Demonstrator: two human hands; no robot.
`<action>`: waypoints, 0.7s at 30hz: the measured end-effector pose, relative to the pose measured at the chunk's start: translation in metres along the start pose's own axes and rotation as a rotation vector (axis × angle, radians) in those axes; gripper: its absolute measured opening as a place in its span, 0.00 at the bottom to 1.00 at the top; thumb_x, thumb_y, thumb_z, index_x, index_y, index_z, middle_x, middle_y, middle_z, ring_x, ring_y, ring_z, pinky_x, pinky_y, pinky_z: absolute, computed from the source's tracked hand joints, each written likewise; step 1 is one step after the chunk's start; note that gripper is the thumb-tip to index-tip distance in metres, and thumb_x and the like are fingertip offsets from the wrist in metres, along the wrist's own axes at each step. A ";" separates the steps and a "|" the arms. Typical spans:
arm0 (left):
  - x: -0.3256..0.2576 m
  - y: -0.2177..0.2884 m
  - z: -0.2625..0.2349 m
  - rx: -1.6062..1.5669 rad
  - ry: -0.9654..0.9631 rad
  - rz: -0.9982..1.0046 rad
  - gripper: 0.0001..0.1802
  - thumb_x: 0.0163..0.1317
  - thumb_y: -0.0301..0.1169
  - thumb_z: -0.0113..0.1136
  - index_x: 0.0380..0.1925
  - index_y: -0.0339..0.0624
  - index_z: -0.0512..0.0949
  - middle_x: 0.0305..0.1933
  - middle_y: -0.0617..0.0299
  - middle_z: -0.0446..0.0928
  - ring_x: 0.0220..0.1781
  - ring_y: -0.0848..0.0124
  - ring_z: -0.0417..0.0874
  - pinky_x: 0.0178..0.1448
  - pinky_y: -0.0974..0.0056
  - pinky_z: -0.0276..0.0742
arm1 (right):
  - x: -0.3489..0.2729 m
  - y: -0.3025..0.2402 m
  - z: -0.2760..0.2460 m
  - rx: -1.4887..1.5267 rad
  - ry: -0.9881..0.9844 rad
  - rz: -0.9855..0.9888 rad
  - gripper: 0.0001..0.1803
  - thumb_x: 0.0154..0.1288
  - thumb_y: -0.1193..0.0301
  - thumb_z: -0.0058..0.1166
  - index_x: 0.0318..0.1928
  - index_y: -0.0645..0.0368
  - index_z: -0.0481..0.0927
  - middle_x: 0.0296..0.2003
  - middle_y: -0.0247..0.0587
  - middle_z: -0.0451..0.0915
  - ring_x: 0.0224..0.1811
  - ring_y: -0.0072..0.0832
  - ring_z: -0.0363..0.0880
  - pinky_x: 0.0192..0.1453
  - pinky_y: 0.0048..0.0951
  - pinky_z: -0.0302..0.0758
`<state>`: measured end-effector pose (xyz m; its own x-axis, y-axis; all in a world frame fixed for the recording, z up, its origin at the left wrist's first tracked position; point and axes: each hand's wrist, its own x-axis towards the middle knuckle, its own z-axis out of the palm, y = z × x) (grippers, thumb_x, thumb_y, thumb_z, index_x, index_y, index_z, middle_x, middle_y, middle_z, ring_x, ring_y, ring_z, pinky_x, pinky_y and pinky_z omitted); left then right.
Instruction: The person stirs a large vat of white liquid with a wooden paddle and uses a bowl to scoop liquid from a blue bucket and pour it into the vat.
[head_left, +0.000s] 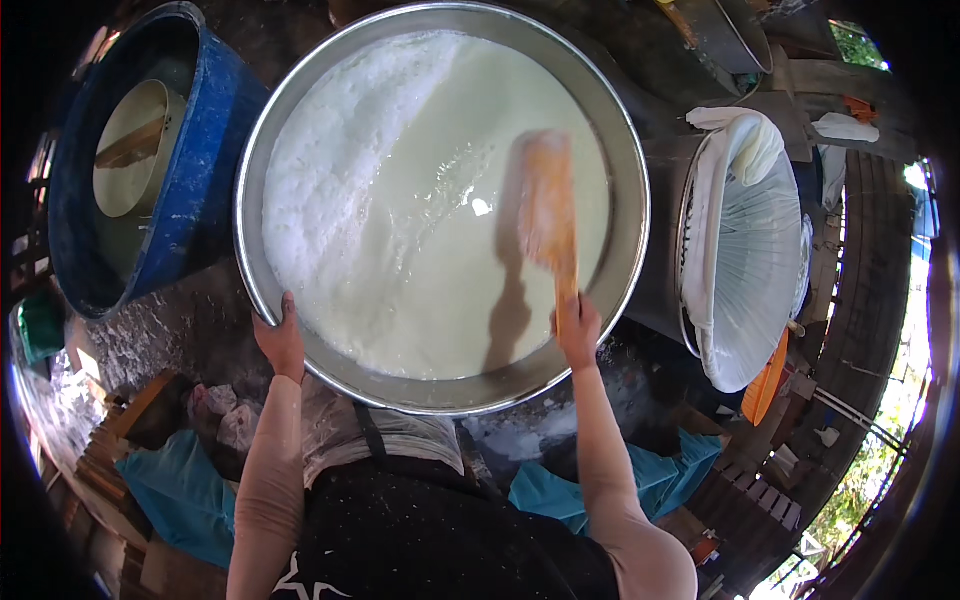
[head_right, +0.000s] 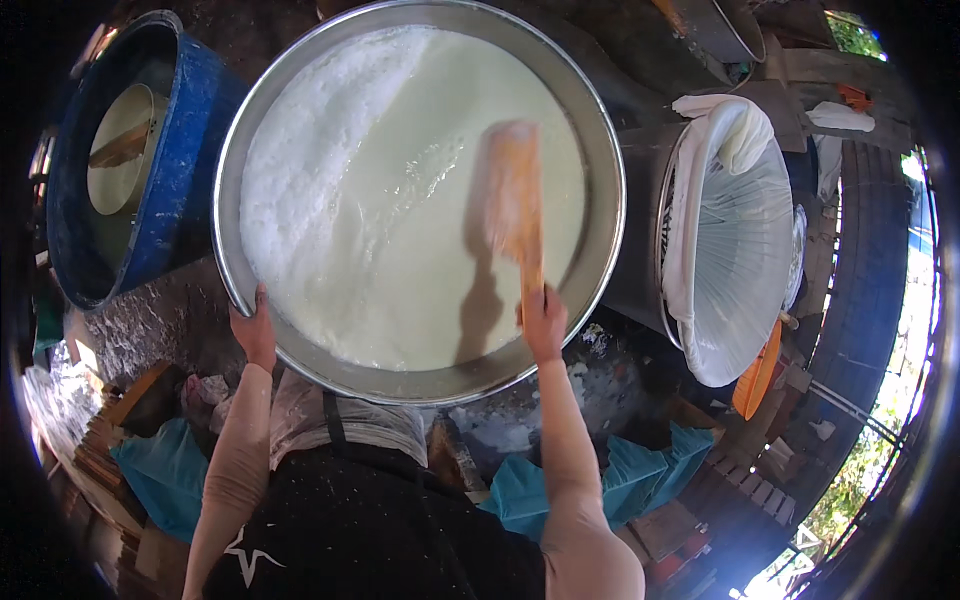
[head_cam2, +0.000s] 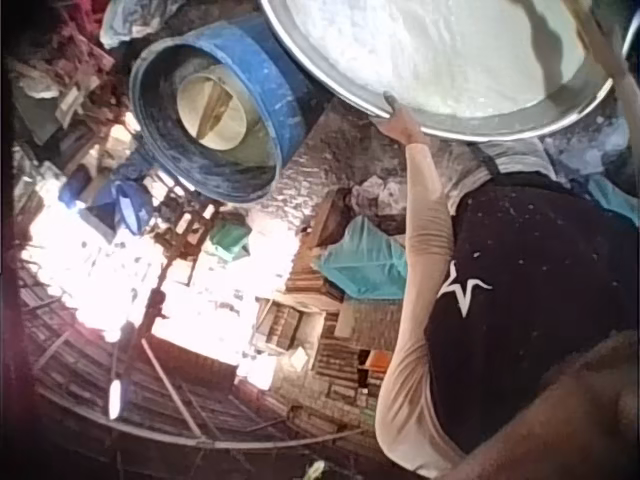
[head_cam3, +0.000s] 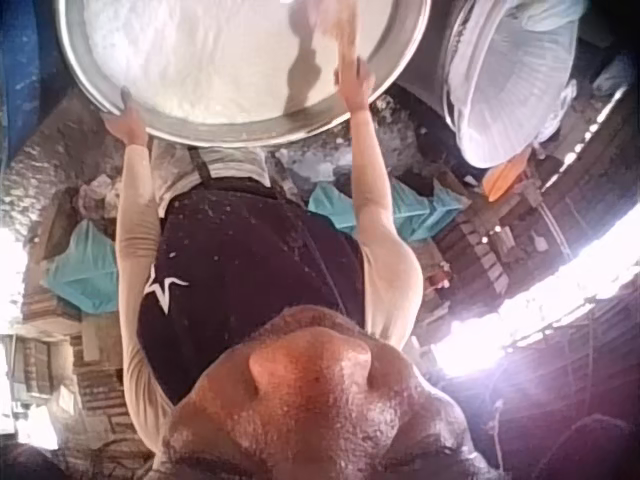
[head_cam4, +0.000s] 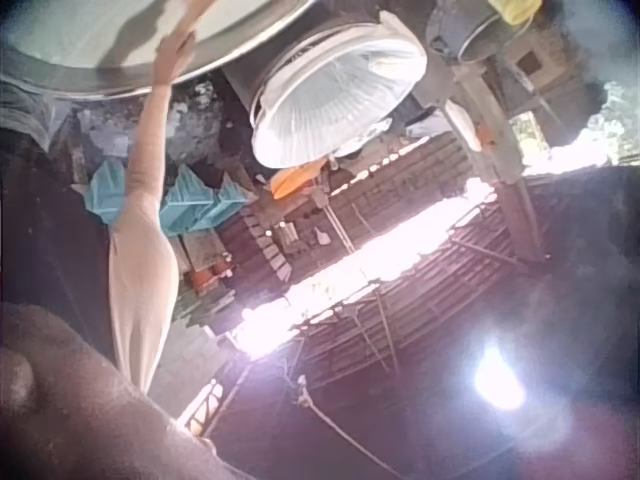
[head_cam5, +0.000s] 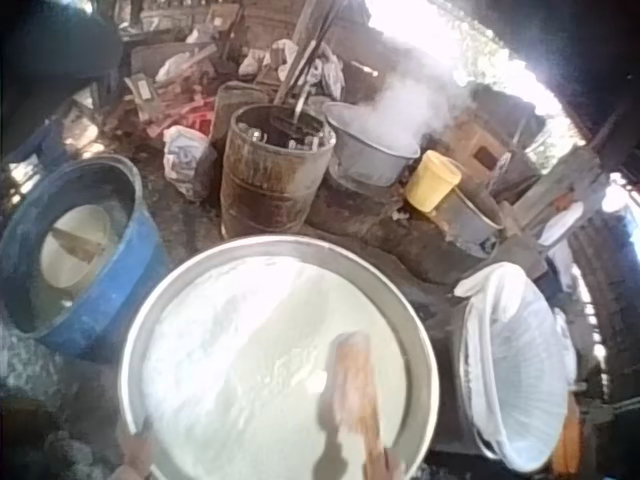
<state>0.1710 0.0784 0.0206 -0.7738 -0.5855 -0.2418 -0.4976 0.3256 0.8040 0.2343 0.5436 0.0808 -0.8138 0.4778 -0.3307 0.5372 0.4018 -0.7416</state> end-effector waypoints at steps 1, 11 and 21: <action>0.001 -0.001 -0.003 -0.027 -0.014 -0.008 0.29 0.62 0.36 0.70 0.56 0.27 0.73 0.53 0.48 0.81 0.52 0.61 0.81 0.57 0.58 0.75 | 0.023 -0.002 0.019 -0.014 0.098 -0.014 0.20 0.77 0.59 0.43 0.35 0.63 0.77 0.18 0.37 0.77 0.15 0.23 0.74 0.18 0.28 0.69; 0.005 -0.007 0.000 -0.010 0.029 0.062 0.29 0.60 0.40 0.72 0.53 0.29 0.75 0.47 0.45 0.83 0.49 0.58 0.84 0.56 0.58 0.76 | 0.112 -0.028 0.122 0.007 0.124 -0.026 0.22 0.76 0.59 0.45 0.32 0.66 0.77 0.17 0.42 0.79 0.14 0.28 0.78 0.18 0.32 0.73; 0.004 -0.002 -0.001 -0.010 0.017 0.000 0.31 0.59 0.46 0.71 0.52 0.30 0.76 0.47 0.42 0.83 0.50 0.50 0.85 0.55 0.55 0.77 | -0.004 0.018 0.157 -0.418 0.033 -0.391 0.16 0.74 0.64 0.45 0.35 0.63 0.78 0.19 0.51 0.80 0.20 0.47 0.81 0.28 0.45 0.77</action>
<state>0.1690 0.0752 0.0186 -0.7671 -0.5981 -0.2321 -0.4934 0.3187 0.8093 0.2119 0.4264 -0.0228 -0.9659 0.2531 -0.0551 0.2452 0.8252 -0.5087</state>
